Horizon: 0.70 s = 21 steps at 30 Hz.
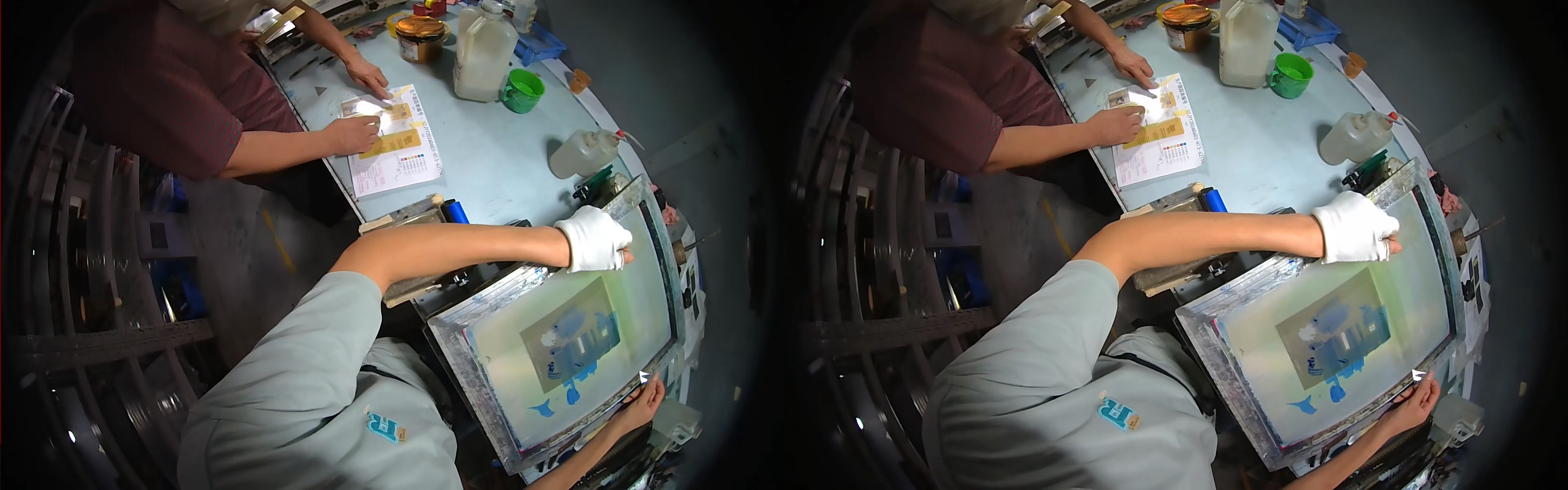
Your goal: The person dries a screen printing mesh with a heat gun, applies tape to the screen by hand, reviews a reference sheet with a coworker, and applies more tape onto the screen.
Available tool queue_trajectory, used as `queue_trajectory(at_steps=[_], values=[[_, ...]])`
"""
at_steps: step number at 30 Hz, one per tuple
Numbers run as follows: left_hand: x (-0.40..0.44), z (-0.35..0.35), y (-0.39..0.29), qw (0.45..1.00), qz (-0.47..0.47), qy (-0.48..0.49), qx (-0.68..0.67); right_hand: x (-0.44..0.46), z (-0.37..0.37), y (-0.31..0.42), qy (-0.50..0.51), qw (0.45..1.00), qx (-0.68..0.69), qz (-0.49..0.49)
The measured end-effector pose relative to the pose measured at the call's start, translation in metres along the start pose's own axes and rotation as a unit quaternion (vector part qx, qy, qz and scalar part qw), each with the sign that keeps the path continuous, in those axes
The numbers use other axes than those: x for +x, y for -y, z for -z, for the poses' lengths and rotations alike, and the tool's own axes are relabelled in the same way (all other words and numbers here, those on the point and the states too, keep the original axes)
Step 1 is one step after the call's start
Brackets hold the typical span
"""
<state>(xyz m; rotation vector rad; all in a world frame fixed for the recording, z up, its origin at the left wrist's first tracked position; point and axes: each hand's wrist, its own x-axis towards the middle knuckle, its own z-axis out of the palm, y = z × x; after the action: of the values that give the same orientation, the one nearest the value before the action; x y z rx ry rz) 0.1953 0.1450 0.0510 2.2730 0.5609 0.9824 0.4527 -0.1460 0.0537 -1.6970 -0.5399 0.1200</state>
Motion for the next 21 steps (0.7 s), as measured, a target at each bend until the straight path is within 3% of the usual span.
queue_trajectory(at_steps=[12, 21], values=[[0.0, -0.007, 0.006, 0.999, -0.012, -0.048, -0.015, -0.006, -0.002, 0.004, 0.002, 1.0, -0.001, 0.011], [0.002, -0.006, 0.007, 0.999, 0.009, -0.025, -0.026, 0.003, 0.009, -0.009, 0.02, 1.0, 0.011, 0.006]])
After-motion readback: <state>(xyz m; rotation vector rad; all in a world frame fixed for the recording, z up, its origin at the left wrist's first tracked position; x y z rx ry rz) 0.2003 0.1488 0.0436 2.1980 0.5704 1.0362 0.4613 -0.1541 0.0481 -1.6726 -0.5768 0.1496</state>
